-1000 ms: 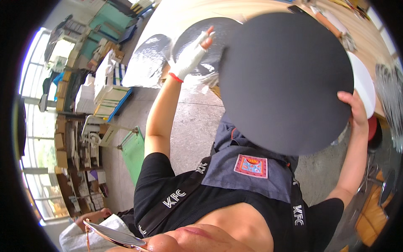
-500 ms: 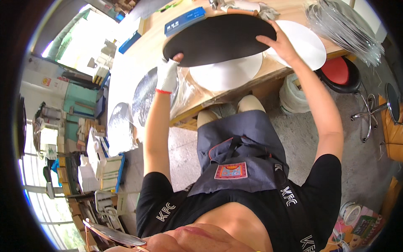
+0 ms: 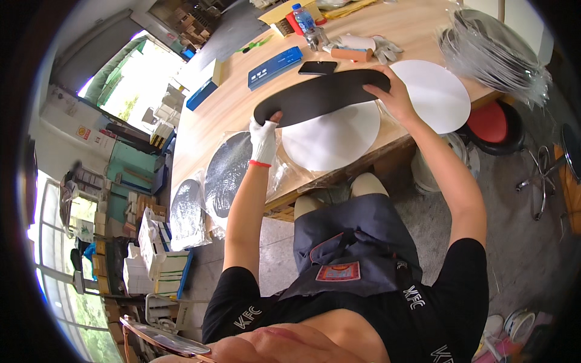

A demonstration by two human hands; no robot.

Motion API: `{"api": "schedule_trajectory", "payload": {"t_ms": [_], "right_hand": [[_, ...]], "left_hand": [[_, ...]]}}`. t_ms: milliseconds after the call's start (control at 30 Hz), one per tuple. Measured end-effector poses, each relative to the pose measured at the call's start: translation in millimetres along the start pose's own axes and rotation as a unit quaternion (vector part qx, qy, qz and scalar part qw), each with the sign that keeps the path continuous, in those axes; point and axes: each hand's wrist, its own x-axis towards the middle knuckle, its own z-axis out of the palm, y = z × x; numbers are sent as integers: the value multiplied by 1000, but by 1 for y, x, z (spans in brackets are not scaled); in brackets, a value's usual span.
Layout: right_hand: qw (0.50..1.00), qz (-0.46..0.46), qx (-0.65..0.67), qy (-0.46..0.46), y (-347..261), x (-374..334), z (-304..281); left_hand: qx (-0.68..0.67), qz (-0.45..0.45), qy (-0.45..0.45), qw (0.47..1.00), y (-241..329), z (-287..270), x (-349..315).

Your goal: The person places protective plastic sheets onto various circular discs and puts the covered discs into individual plastic bags.

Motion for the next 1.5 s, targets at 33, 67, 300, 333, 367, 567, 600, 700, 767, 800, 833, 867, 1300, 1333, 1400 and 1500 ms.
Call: {"api": "schedule_trajectory", "payload": {"t_ms": [33,67,300,333,367,567,600,700,767,800,833,867,1300,1333,1400,1500], "right_hand": [[999,26,-29,-1,-4,-2,-1],[1000,19,3,-7,-3,3,-4],[998,-17,-37,-57,0,-3,-33],[995,-46,-72,-56,5,-5,-40],[990,-73,-108,-56,10,-10,-48],[988,102,9,-115,-41,-55,-107],[980,152,91,-90,-50,-68,-121],[941,282,180,52,-71,-110,-169],[909,333,240,76,-85,-132,-183],[899,354,242,89,-91,-145,-184],[890,373,243,100,-96,-155,-184],[880,382,265,100,-97,-168,-180],[843,461,271,-53,-118,-236,-129],[842,474,253,-48,-118,-237,-130],[843,474,248,-54,-123,-237,-128],[848,471,241,-37,-131,-236,-121]], "left_hand": [[21,6,20,1000,3,3,0],[42,12,40,998,8,5,1],[152,-6,57,987,15,17,-11],[112,-10,45,993,15,23,-16],[71,-14,34,997,15,30,-22],[9,-98,-70,993,41,44,-48],[-10,-111,-142,984,29,35,-53],[405,-94,-304,857,55,42,-99],[495,124,-294,809,34,28,-128],[506,131,-280,805,26,28,-136],[517,141,-263,802,19,30,-141],[529,150,-247,798,13,30,-144],[578,170,-182,777,8,25,-150],[576,161,-178,781,9,23,-149],[546,199,-123,805,7,21,-147],[509,221,-61,830,5,18,-146]]}}
